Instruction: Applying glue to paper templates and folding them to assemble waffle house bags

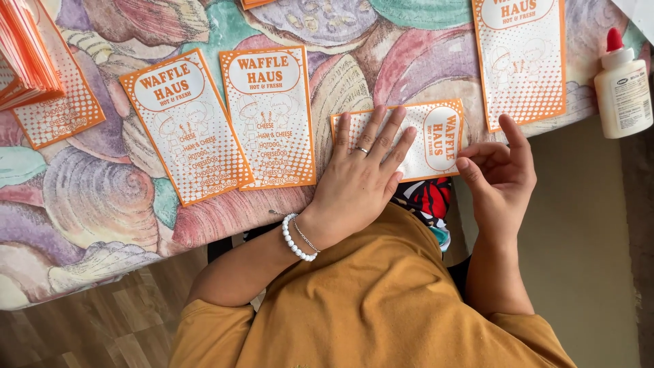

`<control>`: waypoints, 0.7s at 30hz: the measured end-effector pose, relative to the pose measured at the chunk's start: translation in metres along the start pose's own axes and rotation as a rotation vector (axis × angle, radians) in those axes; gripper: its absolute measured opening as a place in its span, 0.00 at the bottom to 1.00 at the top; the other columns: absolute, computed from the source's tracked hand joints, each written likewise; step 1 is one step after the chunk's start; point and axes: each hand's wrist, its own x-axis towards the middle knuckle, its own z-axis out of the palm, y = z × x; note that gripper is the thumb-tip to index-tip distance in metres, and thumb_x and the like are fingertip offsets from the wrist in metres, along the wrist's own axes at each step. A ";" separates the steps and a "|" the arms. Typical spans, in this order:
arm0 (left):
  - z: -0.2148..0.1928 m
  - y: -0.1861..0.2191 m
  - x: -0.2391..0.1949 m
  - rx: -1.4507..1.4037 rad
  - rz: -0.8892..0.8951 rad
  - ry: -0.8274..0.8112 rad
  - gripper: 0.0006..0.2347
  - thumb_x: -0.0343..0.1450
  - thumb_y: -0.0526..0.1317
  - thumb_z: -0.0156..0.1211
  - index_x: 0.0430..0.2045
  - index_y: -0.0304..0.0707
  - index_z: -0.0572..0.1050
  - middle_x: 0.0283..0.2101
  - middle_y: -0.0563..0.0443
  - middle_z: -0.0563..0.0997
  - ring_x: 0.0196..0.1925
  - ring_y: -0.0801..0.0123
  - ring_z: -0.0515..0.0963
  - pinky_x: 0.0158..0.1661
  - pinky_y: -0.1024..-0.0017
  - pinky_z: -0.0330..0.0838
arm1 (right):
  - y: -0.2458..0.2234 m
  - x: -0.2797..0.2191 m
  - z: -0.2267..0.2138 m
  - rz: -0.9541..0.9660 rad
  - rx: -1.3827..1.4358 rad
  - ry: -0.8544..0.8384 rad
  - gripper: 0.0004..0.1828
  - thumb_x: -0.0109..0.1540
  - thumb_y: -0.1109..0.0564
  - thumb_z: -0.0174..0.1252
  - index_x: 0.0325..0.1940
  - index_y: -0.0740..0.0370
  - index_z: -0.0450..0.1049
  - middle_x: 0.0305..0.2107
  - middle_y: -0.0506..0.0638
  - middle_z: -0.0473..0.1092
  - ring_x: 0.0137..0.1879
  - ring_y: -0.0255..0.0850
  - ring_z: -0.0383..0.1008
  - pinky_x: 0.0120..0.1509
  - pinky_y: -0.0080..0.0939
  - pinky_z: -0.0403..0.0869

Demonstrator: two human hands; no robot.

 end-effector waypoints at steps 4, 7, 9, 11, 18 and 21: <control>0.000 0.001 -0.001 -0.007 -0.003 0.012 0.29 0.79 0.51 0.50 0.76 0.46 0.54 0.79 0.43 0.45 0.80 0.48 0.44 0.74 0.37 0.40 | -0.005 0.006 0.006 -0.361 -0.432 0.068 0.31 0.70 0.71 0.67 0.73 0.64 0.62 0.39 0.60 0.74 0.32 0.37 0.65 0.38 0.34 0.64; -0.001 0.001 0.000 0.000 -0.008 0.010 0.29 0.79 0.52 0.49 0.76 0.45 0.54 0.79 0.43 0.46 0.80 0.48 0.45 0.74 0.36 0.42 | -0.014 0.025 0.002 -0.681 -0.796 -0.116 0.30 0.75 0.61 0.62 0.76 0.74 0.56 0.59 0.64 0.76 0.62 0.63 0.77 0.68 0.56 0.73; 0.000 0.000 -0.001 -0.028 -0.008 0.020 0.29 0.79 0.51 0.49 0.75 0.43 0.54 0.78 0.43 0.47 0.80 0.49 0.46 0.74 0.37 0.41 | -0.014 0.032 0.006 -0.703 -0.823 -0.266 0.30 0.75 0.55 0.53 0.75 0.76 0.55 0.63 0.64 0.71 0.70 0.65 0.69 0.74 0.59 0.67; -0.004 -0.002 -0.002 -0.056 -0.014 0.033 0.29 0.78 0.51 0.50 0.75 0.41 0.55 0.78 0.43 0.49 0.80 0.50 0.46 0.74 0.37 0.40 | -0.013 0.035 0.009 -0.729 -0.847 -0.421 0.31 0.76 0.49 0.44 0.75 0.78 0.54 0.68 0.64 0.67 0.77 0.67 0.61 0.81 0.62 0.62; -0.010 -0.021 -0.023 -0.090 -0.087 -0.013 0.30 0.79 0.50 0.49 0.74 0.33 0.53 0.78 0.41 0.48 0.81 0.55 0.48 0.76 0.50 0.38 | -0.016 0.035 0.009 -0.583 -0.952 -0.485 0.40 0.76 0.38 0.27 0.80 0.73 0.39 0.76 0.59 0.57 0.84 0.64 0.45 0.87 0.63 0.47; -0.016 -0.030 -0.036 -0.020 -0.098 -0.037 0.32 0.77 0.52 0.50 0.74 0.34 0.54 0.78 0.43 0.50 0.80 0.57 0.49 0.75 0.45 0.37 | -0.018 0.034 0.009 -0.567 -0.941 -0.488 0.41 0.75 0.37 0.27 0.80 0.73 0.39 0.76 0.58 0.56 0.84 0.63 0.43 0.87 0.64 0.46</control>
